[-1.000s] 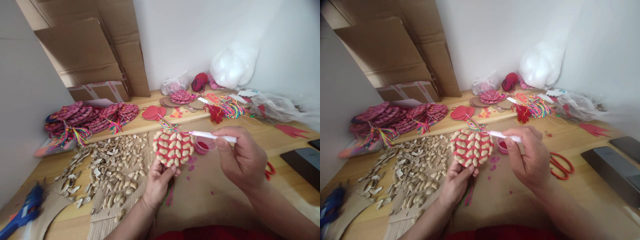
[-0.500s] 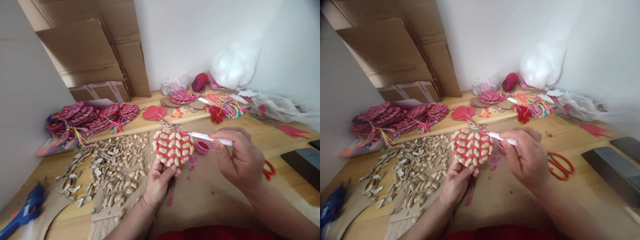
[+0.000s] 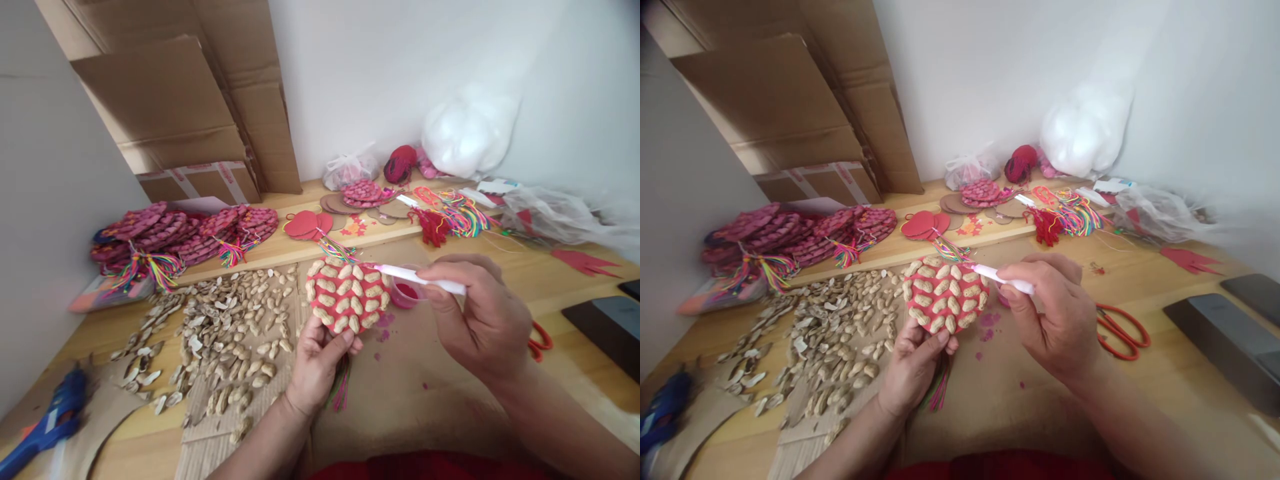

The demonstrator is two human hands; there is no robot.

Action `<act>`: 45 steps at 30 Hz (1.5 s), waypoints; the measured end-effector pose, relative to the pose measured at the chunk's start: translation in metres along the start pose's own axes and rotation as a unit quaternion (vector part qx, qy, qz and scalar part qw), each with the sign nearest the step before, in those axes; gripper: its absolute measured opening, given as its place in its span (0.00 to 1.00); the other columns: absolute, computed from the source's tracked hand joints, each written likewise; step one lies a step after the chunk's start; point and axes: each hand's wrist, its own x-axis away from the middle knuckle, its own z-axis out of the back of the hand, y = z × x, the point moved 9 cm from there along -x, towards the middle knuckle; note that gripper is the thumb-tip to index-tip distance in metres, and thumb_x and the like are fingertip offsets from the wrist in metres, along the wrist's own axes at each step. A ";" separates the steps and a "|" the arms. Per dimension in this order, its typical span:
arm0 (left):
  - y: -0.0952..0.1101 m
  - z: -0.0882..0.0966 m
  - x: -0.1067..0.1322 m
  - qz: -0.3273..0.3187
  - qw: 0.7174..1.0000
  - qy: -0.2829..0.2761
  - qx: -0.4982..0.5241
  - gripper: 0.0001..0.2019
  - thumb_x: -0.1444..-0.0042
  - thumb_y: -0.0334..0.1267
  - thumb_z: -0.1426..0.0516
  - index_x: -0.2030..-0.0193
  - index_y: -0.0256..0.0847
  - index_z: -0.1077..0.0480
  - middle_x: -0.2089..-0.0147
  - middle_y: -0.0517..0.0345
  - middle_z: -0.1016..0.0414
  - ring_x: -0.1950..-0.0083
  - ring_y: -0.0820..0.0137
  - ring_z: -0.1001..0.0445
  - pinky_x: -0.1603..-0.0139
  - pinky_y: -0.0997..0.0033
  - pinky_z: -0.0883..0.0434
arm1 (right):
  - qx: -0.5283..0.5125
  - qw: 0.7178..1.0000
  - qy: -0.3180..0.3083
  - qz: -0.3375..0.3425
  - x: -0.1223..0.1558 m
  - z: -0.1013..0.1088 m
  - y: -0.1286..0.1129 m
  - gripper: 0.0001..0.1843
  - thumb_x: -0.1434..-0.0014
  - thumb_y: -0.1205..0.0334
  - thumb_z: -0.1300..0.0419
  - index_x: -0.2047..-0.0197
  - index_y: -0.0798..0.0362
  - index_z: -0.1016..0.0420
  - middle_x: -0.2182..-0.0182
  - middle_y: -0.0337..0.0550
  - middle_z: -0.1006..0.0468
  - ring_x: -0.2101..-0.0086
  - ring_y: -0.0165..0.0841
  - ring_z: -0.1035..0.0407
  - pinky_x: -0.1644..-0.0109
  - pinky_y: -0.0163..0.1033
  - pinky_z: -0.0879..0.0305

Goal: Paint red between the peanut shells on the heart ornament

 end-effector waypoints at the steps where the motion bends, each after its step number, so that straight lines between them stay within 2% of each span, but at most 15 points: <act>1: 0.000 0.000 0.000 0.002 1.000 0.002 0.000 0.14 0.45 0.37 0.31 0.53 0.41 0.26 0.66 0.60 0.22 0.69 0.73 0.24 0.66 0.74 0.29 | -0.003 1.000 -0.006 0.005 0.000 -0.002 -0.001 0.14 0.39 0.67 0.38 0.51 0.45 0.26 0.63 0.42 0.17 0.59 0.40 0.26 0.52 0.49 0.32; 16: 0.001 -0.001 -0.001 0.011 1.000 0.007 0.020 0.15 0.46 0.36 0.31 0.53 0.41 0.26 0.66 0.61 0.22 0.70 0.74 0.24 0.67 0.76 0.29 | 0.013 1.000 -0.008 0.016 0.001 -0.005 -0.003 0.11 0.39 0.65 0.38 0.52 0.46 0.25 0.64 0.40 0.17 0.59 0.39 0.25 0.51 0.48 0.32; 23: 0.001 -0.002 0.000 0.013 1.000 0.009 0.020 0.15 0.47 0.37 0.30 0.54 0.41 0.26 0.67 0.61 0.22 0.70 0.74 0.25 0.67 0.75 0.29 | 0.002 1.000 -0.005 0.003 0.000 -0.003 -0.001 0.14 0.39 0.67 0.37 0.50 0.44 0.26 0.63 0.41 0.17 0.59 0.41 0.25 0.51 0.50 0.31; 30: 0.001 0.000 -0.001 0.005 1.000 0.004 0.014 0.14 0.45 0.36 0.31 0.53 0.41 0.26 0.66 0.60 0.22 0.69 0.74 0.24 0.66 0.75 0.29 | 0.021 1.000 0.014 0.002 -0.001 0.001 0.000 0.11 0.39 0.67 0.37 0.53 0.48 0.24 0.64 0.42 0.18 0.60 0.40 0.26 0.52 0.49 0.32; 36: 0.001 -0.002 0.000 -0.004 1.000 -0.013 0.011 0.13 0.44 0.35 0.32 0.53 0.42 0.26 0.66 0.61 0.21 0.68 0.75 0.23 0.65 0.76 0.28 | -0.001 0.999 -0.026 0.028 0.002 -0.008 -0.007 0.13 0.40 0.68 0.37 0.52 0.48 0.25 0.62 0.42 0.16 0.58 0.40 0.25 0.50 0.48 0.34; 45: 0.001 -0.001 -0.002 0.006 1.000 0.000 0.030 0.13 0.45 0.35 0.31 0.55 0.41 0.26 0.66 0.62 0.22 0.69 0.75 0.23 0.66 0.77 0.28 | 0.011 0.999 -0.014 0.037 0.000 -0.007 -0.008 0.12 0.41 0.69 0.36 0.53 0.50 0.25 0.63 0.43 0.15 0.59 0.39 0.25 0.51 0.47 0.34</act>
